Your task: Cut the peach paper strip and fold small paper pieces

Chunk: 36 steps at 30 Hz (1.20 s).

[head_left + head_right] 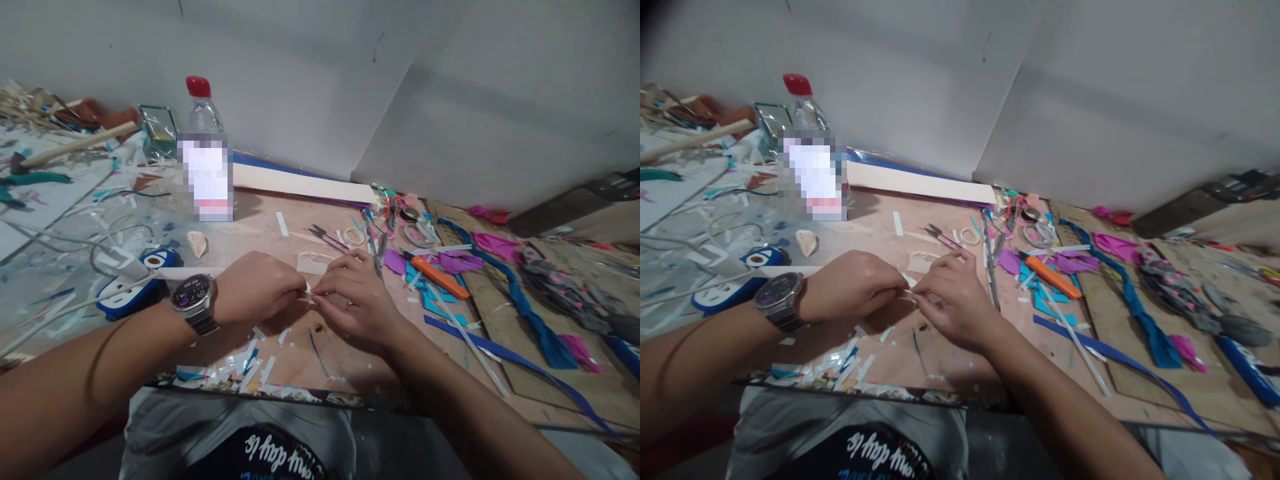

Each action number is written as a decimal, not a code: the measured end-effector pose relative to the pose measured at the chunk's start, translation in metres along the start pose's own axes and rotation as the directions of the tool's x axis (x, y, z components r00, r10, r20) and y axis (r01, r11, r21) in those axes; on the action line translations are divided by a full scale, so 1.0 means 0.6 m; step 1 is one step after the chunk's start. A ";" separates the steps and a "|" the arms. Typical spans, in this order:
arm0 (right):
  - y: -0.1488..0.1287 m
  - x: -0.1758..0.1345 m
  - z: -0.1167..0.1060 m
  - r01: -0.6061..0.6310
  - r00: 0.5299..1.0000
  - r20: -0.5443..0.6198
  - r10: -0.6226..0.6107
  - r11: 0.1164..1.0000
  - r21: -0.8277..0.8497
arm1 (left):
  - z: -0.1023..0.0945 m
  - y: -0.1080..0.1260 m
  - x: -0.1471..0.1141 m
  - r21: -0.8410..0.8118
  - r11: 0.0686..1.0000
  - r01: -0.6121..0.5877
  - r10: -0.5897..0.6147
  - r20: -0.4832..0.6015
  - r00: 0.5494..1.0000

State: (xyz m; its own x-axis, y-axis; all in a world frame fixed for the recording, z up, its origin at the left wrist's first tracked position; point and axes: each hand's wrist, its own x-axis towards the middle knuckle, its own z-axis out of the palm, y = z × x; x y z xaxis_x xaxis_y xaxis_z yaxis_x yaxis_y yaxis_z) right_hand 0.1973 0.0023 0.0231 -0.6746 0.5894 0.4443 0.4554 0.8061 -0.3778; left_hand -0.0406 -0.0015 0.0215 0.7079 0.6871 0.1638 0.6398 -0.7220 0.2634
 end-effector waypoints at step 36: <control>0.000 -0.001 0.011 -0.090 0.996 -0.012 0.091 0.995 0.036 | -0.029 0.009 -0.002 -0.100 0.991 0.094 -0.082 0.117 0.990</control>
State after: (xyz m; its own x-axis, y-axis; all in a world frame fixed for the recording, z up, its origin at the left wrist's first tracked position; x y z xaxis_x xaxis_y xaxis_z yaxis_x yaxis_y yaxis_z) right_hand 0.1939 0.0016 0.0177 -0.6231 0.6609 0.4182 0.4932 0.7470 -0.4458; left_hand -0.0430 -0.0049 0.0396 0.6830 0.7298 0.0293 0.6705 -0.6424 0.3711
